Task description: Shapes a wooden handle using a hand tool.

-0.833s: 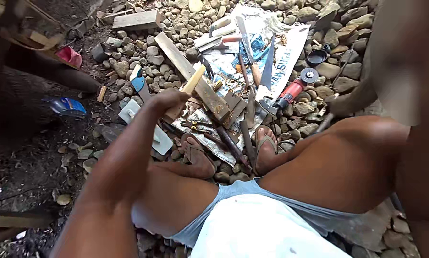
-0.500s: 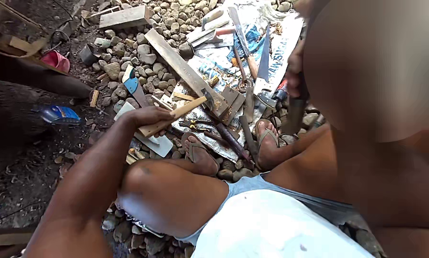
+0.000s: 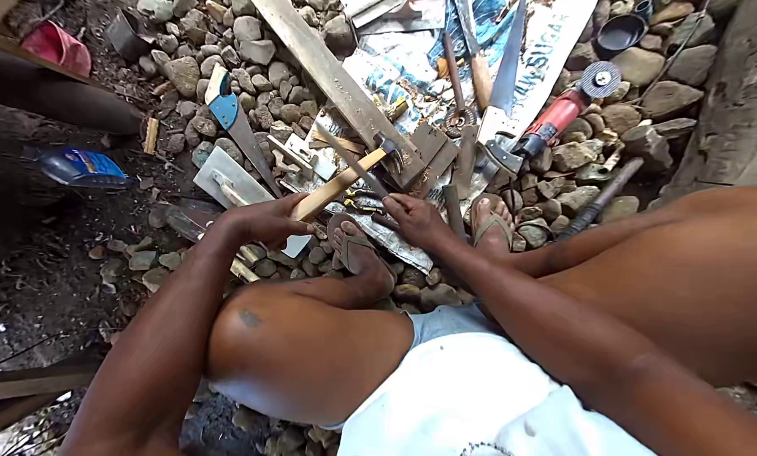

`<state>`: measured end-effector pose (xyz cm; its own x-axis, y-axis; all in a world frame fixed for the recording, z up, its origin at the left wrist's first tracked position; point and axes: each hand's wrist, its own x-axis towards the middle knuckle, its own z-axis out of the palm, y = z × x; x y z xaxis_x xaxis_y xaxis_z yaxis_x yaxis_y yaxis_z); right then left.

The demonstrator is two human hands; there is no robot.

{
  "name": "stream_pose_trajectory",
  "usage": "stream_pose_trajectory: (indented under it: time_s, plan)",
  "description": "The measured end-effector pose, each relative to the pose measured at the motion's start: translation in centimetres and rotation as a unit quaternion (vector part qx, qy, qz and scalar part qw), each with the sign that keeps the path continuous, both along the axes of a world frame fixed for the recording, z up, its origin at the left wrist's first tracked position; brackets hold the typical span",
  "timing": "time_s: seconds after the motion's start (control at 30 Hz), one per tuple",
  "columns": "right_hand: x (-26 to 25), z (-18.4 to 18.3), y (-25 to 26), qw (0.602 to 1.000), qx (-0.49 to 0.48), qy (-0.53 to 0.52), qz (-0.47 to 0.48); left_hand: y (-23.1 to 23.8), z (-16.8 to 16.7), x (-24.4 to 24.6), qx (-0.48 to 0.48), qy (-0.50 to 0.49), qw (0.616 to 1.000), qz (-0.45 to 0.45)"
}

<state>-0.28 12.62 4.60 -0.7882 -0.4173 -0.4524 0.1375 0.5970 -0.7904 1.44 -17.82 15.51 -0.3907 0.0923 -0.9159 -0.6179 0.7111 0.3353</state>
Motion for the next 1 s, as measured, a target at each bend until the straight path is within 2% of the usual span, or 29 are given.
stream_pose_trajectory:
  time_s: [0.2, 0.27, 0.4, 0.6, 0.83, 1.0]
  plan:
    - [2.3, 1.7, -2.1, 0.995, 0.022, 0.046, 0.09, 1.9, 3.0, -0.8, -0.158, 0.077, 0.971, -0.161]
    - [2.5, 1.8, -2.2, 0.993, 0.005, 0.069, 0.1, 2.6, 3.5, -0.8, -0.185, 0.081, 0.963, -0.181]
    - [2.4, 1.4, -1.4, 0.991, -0.008, 0.084, 0.1, 4.1, 3.7, -0.2, -0.216, 0.083, 0.955, -0.184]
    - [3.1, 1.5, -1.7, 0.988, 0.009, 0.104, 0.112, 4.2, 3.0, 0.5, -0.207, 0.063, 0.965, -0.151]
    - [2.4, 1.6, -0.7, 0.996, 0.015, 0.058, 0.067, 4.9, 3.6, 0.4, -0.181, 0.054, 0.979, -0.083]
    - [2.8, 2.2, -0.7, 0.99, 0.016, 0.091, 0.105, 5.2, 3.4, 0.3, -0.185, 0.05, 0.978, -0.087]
